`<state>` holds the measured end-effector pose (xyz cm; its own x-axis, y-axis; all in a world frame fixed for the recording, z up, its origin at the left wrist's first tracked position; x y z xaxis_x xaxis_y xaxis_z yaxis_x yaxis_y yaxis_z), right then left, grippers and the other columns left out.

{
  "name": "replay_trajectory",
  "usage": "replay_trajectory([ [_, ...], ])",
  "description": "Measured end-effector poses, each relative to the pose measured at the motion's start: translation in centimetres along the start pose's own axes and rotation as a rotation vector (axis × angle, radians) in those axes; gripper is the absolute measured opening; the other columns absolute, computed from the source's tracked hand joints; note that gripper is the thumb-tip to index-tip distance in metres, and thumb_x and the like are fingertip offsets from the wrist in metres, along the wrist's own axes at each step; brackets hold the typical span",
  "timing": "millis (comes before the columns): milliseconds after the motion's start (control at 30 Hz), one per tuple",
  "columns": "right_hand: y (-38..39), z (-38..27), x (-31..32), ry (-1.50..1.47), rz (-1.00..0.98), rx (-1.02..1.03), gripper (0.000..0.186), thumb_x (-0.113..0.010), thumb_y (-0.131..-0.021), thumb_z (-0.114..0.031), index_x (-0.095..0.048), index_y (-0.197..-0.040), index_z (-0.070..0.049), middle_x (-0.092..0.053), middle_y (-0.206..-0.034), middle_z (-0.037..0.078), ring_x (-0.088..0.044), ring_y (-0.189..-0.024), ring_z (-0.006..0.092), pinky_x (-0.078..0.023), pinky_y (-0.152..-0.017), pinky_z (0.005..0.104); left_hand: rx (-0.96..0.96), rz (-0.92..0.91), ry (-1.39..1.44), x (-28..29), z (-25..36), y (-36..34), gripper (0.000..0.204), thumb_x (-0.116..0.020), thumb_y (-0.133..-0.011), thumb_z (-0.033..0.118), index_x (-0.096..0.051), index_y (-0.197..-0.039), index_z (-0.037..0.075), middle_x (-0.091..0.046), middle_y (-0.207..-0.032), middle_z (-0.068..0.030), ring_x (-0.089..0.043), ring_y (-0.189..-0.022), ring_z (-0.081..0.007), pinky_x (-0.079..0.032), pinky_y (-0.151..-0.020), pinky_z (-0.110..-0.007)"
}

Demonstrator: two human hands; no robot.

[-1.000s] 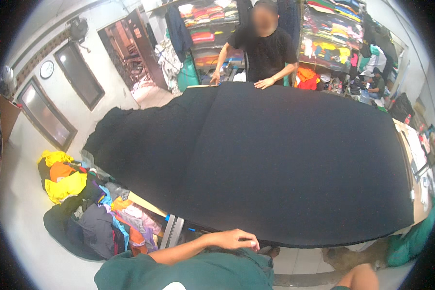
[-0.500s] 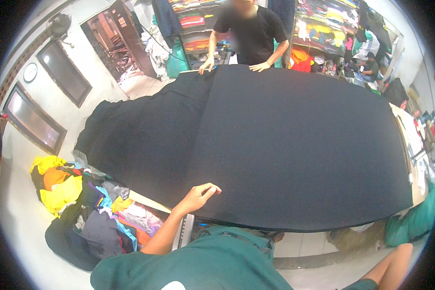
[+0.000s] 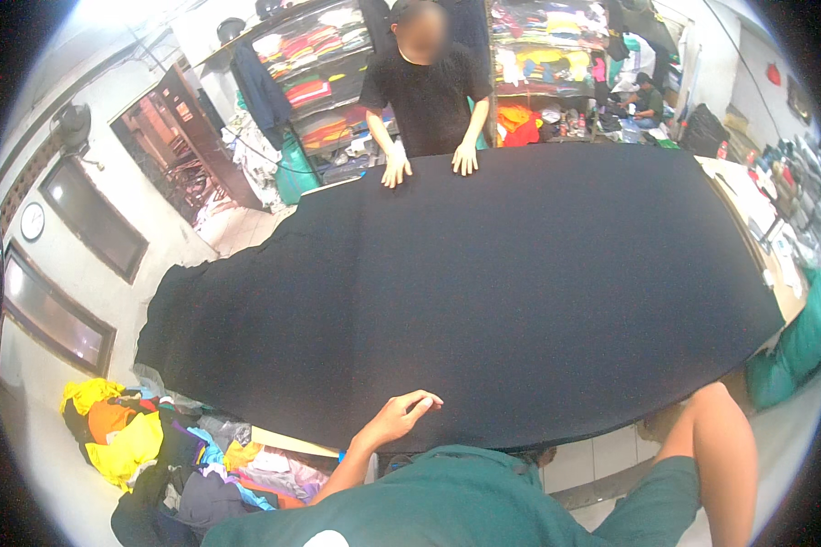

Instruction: The person and a colleague spread a large piece of black fabric on a table. They use a long metal ruler to measure and align the fabric, then cut it into sections using a manual rotary cutter. The process involves smoothing the fabric and repeating the cutting action.

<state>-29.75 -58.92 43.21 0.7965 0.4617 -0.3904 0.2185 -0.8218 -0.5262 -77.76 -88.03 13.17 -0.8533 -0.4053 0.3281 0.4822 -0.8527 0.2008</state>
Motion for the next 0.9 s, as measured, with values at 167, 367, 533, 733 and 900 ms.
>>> replay_trajectory([
  [167,2.8,-2.3,3.1,0.076,0.109,0.006,0.018,-0.056,-0.103,-0.018,-0.061,-0.112,-0.004,-0.059,-0.092,0.005,-0.053,-0.077,0.0158,-0.045,-0.073,0.0310,0.005,-0.032,-0.055,-1.2,-0.7,-0.9,0.037,-0.051,-0.112,0.035,-0.074,-0.122,0.006,-0.077,-0.118,-0.0092,-0.070,-0.115,-0.0215,-0.052,-0.103,-0.039],
  [367,5.8,-3.8,5.3,0.118,0.208,0.012,0.016,-0.057,-0.101,-0.017,-0.061,-0.108,-0.004,-0.058,-0.090,0.006,-0.053,-0.075,0.0162,-0.045,-0.071,0.0312,0.053,-0.121,-0.100,-3.9,-1.1,-0.7,0.037,-0.050,-0.112,0.035,-0.071,-0.127,0.009,-0.075,-0.124,-0.0105,-0.069,-0.119,-0.0254,-0.052,-0.104,-0.040],
  [533,7.4,-1.1,7.6,0.125,0.219,-0.031,0.015,-0.058,-0.100,-0.017,-0.061,-0.105,-0.004,-0.058,-0.087,0.006,-0.053,-0.073,0.0165,-0.045,-0.070,0.0314,-0.022,-0.211,-0.143,-5.5,-1.7,-1.7,0.039,-0.048,-0.112,0.037,-0.070,-0.131,0.010,-0.073,-0.128,-0.0095,-0.067,-0.124,-0.0264,-0.051,-0.107,-0.042],
  [733,7.5,-0.4,7.0,0.109,0.211,-0.071,0.014,-0.059,-0.099,-0.017,-0.061,-0.101,-0.003,-0.057,-0.084,0.007,-0.053,-0.072,0.0170,-0.045,-0.068,0.0317,-0.077,-0.308,-0.227,-7.9,1.1,-0.7,0.040,-0.047,-0.113,0.037,-0.069,-0.130,0.009,-0.073,-0.128,-0.0117,-0.067,-0.123,-0.0295,-0.051,-0.107,-0.043],
  [900,6.5,0.6,5.0,0.109,0.133,-0.095,0.013,-0.060,-0.098,-0.016,-0.061,-0.098,-0.003,-0.057,-0.082,0.007,-0.053,-0.070,0.0173,-0.045,-0.066,0.0319,-0.060,-0.277,-0.154,-8.0,-0.1,0.5,0.039,-0.047,-0.112,0.036,-0.070,-0.129,0.009,-0.073,-0.129,-0.0132,-0.067,-0.123,-0.0299,-0.050,-0.107,-0.043],
])
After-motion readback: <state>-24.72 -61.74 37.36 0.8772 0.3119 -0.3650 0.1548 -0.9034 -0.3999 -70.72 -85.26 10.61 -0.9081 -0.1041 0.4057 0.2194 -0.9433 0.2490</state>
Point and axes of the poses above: each hand's wrist, its own y-axis away from the middle knuckle, its own x-axis out of the back of the hand, z = x × y, the point moved 9 cm from there along -y, towards the middle knuckle
